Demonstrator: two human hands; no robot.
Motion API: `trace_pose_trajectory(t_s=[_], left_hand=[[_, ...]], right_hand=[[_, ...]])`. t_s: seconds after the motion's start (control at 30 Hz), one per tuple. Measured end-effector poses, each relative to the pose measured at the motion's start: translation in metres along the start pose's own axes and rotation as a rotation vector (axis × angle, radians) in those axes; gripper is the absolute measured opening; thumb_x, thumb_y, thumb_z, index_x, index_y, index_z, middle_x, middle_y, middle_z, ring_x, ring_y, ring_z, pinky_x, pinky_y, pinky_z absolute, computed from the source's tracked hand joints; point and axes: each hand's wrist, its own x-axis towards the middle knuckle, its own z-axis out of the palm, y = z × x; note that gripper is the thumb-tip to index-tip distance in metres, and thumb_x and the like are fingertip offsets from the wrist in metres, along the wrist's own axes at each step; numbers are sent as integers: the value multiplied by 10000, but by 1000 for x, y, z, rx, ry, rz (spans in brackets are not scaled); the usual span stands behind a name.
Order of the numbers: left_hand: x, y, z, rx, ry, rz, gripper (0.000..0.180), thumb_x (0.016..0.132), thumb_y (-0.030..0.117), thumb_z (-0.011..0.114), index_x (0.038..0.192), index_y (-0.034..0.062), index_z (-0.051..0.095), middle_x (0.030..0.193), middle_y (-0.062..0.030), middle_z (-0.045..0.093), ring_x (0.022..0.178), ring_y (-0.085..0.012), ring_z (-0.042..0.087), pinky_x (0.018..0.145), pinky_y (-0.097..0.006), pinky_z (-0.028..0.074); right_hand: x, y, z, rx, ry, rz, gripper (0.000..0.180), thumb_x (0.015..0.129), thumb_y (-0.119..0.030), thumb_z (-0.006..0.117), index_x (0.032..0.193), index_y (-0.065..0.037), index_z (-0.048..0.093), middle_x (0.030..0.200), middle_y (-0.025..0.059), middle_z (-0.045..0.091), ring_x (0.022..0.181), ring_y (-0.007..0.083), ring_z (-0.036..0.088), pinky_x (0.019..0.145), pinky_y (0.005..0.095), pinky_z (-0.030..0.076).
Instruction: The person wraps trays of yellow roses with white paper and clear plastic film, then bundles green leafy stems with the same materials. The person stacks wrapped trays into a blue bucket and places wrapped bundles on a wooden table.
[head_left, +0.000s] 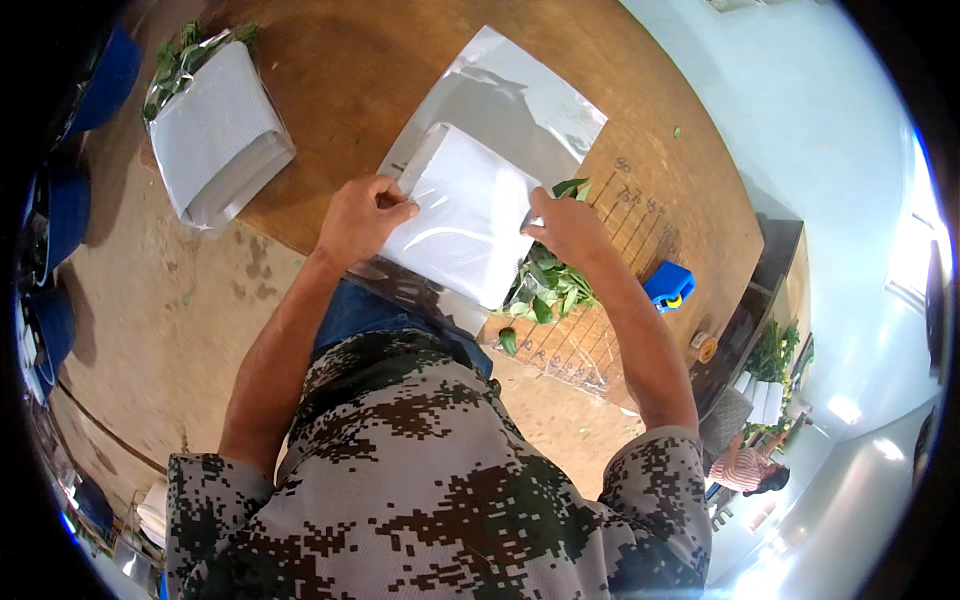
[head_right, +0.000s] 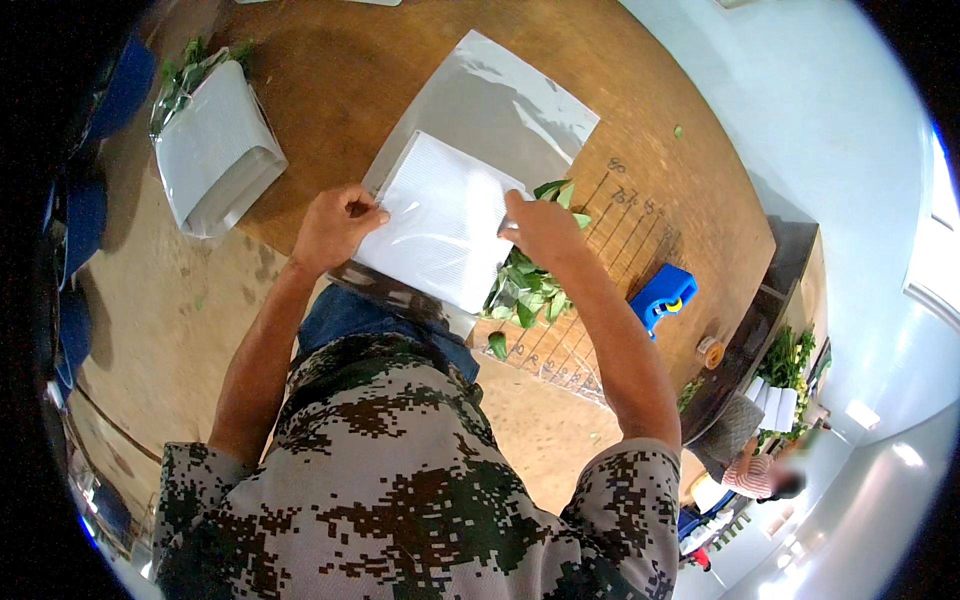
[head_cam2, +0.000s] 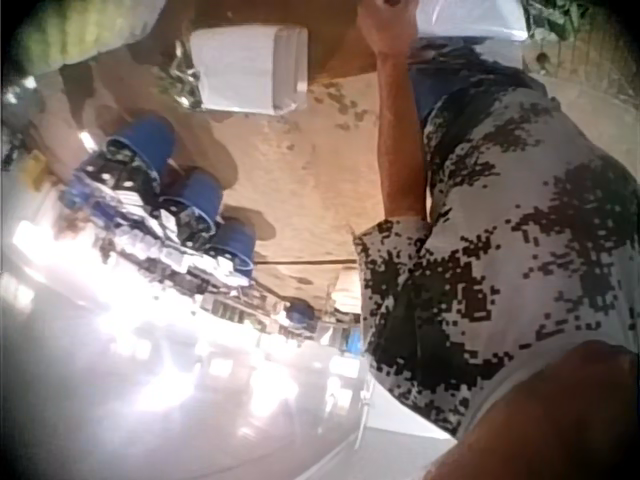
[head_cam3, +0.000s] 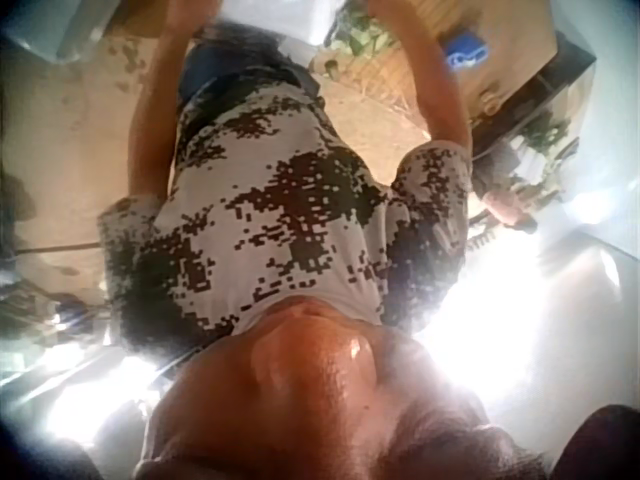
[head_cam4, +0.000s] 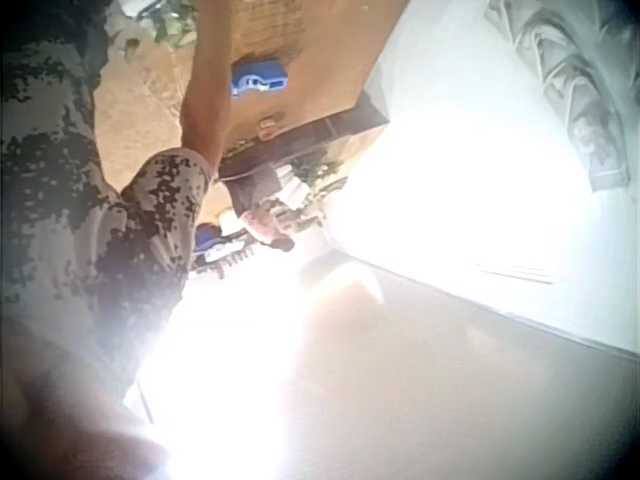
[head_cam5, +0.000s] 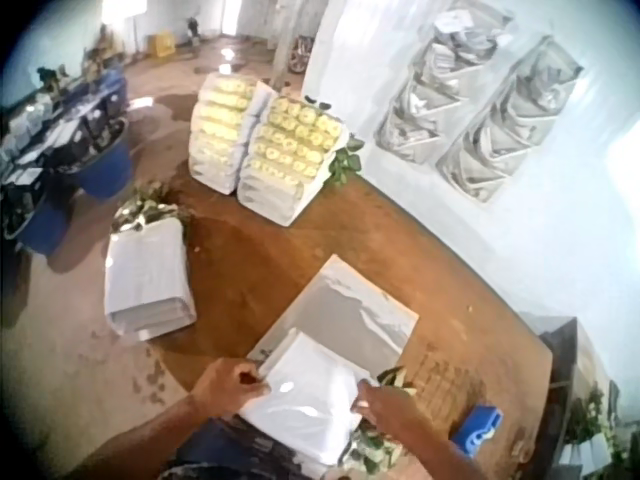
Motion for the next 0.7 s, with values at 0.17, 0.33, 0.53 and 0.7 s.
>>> trace_pose_trajectory(t_s=[0.17, 0.33, 0.53, 0.7], left_hand=[[2, 2, 2, -77, -78, -99, 236, 771, 206, 739, 813, -12, 661, 726, -91, 648, 675, -155, 590, 624, -310, 464], [1, 4, 0, -95, -141, -166, 219, 777, 188, 742, 790, -11, 651, 714, -65, 641, 665, -124, 573, 609, -290, 457], [6, 3, -1, -73, -153, -113, 195, 794, 165, 739, 755, 9, 629, 652, -16, 592, 622, -84, 530, 558, -262, 428], [10, 4, -3, -181, -211, -185, 211, 861, 193, 694, 799, 1, 631, 678, -30, 606, 633, -87, 549, 577, -270, 455]], right_hand=[[-20, 62, 0, 214, 345, 362, 328, 835, -284, 704, 1012, -47, 561, 860, 177, 676, 827, 370, 657, 685, 466, 505], [-54, 14, 15, 293, 840, 291, 344, 835, -292, 712, 1046, -47, 594, 979, 165, 651, 917, 329, 631, 766, 410, 505], [-53, -128, 55, 135, 421, -163, 990, 715, -491, 774, 1466, -44, 310, 1503, 327, 160, 1399, 536, 116, 1127, 627, 135], [-19, -117, 41, 92, 324, 1, 1061, 694, -490, 786, 1489, -37, 247, 1500, 345, 156, 1398, 540, 120, 1138, 609, 109]])
